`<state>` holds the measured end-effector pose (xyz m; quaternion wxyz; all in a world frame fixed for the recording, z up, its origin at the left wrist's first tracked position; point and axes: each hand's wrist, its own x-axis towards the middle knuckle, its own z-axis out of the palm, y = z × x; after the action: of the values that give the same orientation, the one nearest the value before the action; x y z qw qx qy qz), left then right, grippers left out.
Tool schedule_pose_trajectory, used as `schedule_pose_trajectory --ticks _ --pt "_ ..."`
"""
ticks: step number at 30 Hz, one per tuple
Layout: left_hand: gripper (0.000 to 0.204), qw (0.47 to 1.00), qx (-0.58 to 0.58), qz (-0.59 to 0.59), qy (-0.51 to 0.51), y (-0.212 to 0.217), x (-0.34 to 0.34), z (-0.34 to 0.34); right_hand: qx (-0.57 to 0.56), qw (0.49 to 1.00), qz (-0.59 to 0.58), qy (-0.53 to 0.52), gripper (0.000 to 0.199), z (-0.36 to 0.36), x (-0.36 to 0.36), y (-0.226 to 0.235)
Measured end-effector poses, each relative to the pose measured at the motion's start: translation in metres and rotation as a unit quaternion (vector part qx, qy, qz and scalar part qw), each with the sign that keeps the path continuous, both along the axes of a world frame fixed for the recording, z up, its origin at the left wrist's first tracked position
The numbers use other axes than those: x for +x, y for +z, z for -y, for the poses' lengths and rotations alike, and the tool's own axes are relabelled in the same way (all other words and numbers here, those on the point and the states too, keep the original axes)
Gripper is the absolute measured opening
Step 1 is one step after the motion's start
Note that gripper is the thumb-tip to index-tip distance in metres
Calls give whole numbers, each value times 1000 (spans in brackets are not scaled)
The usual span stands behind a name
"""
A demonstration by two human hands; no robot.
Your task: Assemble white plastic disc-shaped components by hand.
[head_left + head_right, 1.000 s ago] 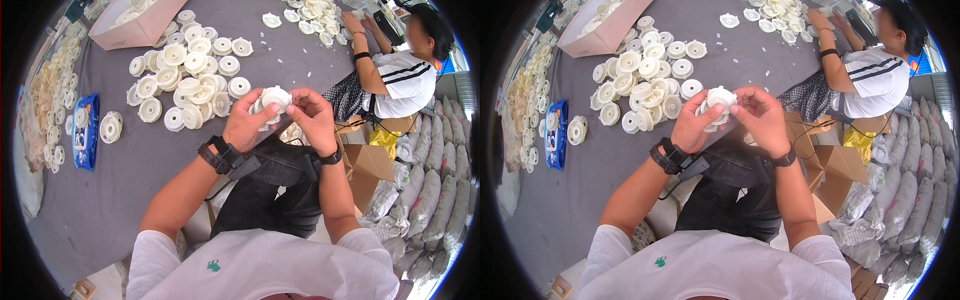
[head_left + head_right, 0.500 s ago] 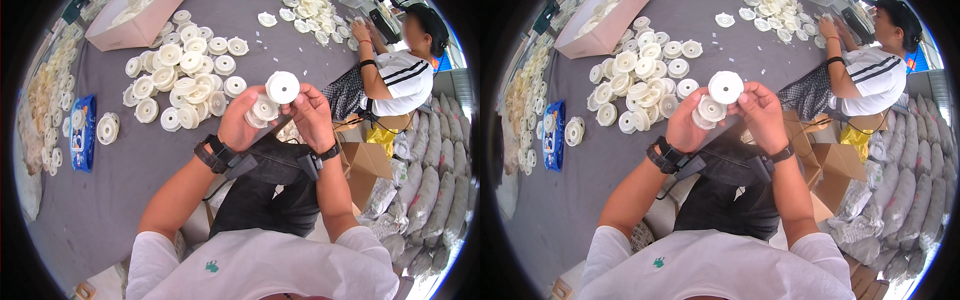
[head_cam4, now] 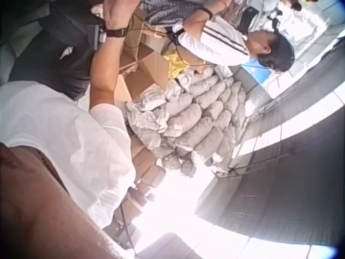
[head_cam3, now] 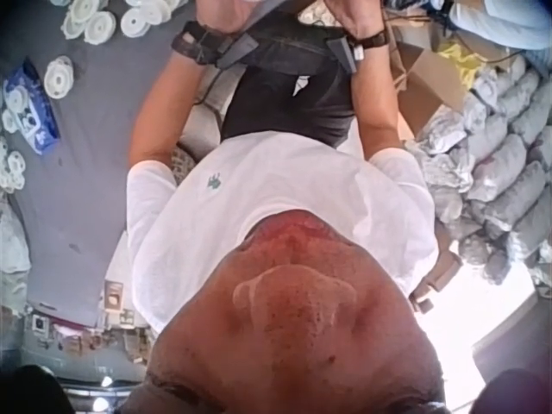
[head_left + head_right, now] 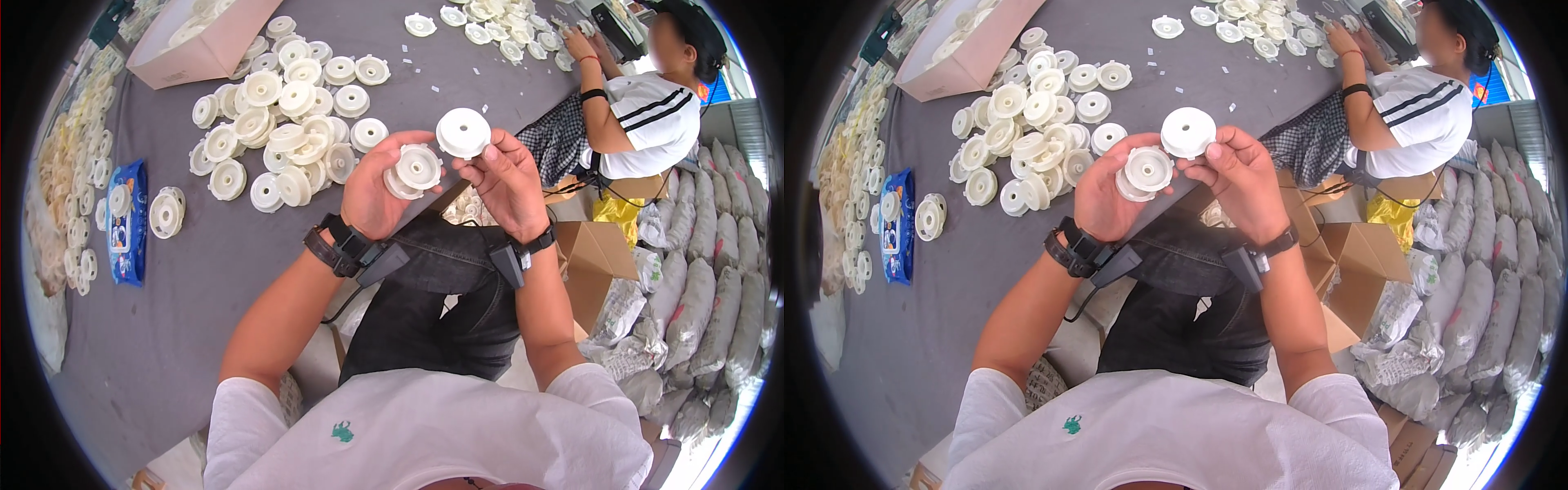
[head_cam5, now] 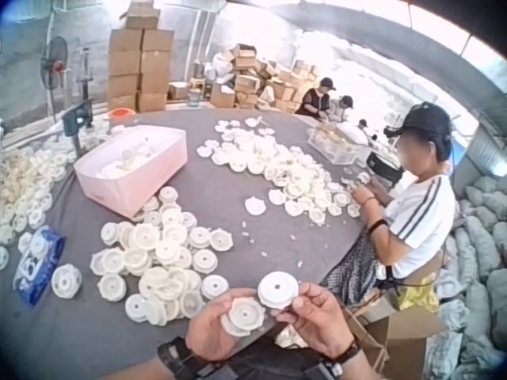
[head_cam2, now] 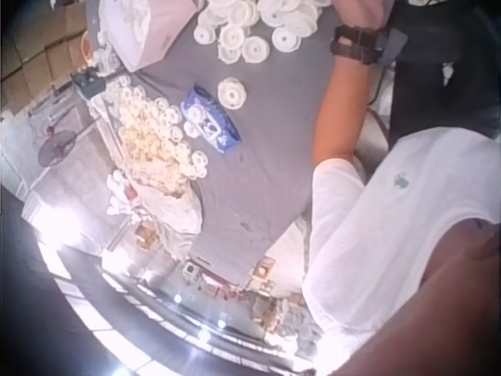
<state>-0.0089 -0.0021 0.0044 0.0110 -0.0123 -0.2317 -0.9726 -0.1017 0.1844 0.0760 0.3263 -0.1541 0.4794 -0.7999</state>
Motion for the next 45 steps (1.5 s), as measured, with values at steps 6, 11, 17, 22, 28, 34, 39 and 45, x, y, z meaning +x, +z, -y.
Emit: schedule_pose_trajectory --ticks 6,11,17,22,28,34,39,45 --pt "53 1000 8 5 -3 0 2 1 3 1000 -1 -6 16 1 0 5" --pt "53 1000 13 -9 -5 1 3 4 442 833 -329 -54 16 -46 -24 38" --pt "54 1000 8 -22 -16 0 -1 2 558 669 -491 29 25 -58 -10 42" --pt "52 999 33 -7 -11 2 5 5 357 727 -585 49 31 11 38 45" --pt "49 999 29 14 -16 -2 1 2 344 724 -594 66 23 19 29 19" --pt "34 1000 12 13 -18 0 1 -1 252 929 -257 -89 15 14 17 -3" --pt "25 999 -23 24 -17 -4 2 0 217 954 -195 -74 19 5 14 -10" --pt "21 999 -28 21 -10 -2 1 0 162 979 -114 -39 28 -3 12 -7"
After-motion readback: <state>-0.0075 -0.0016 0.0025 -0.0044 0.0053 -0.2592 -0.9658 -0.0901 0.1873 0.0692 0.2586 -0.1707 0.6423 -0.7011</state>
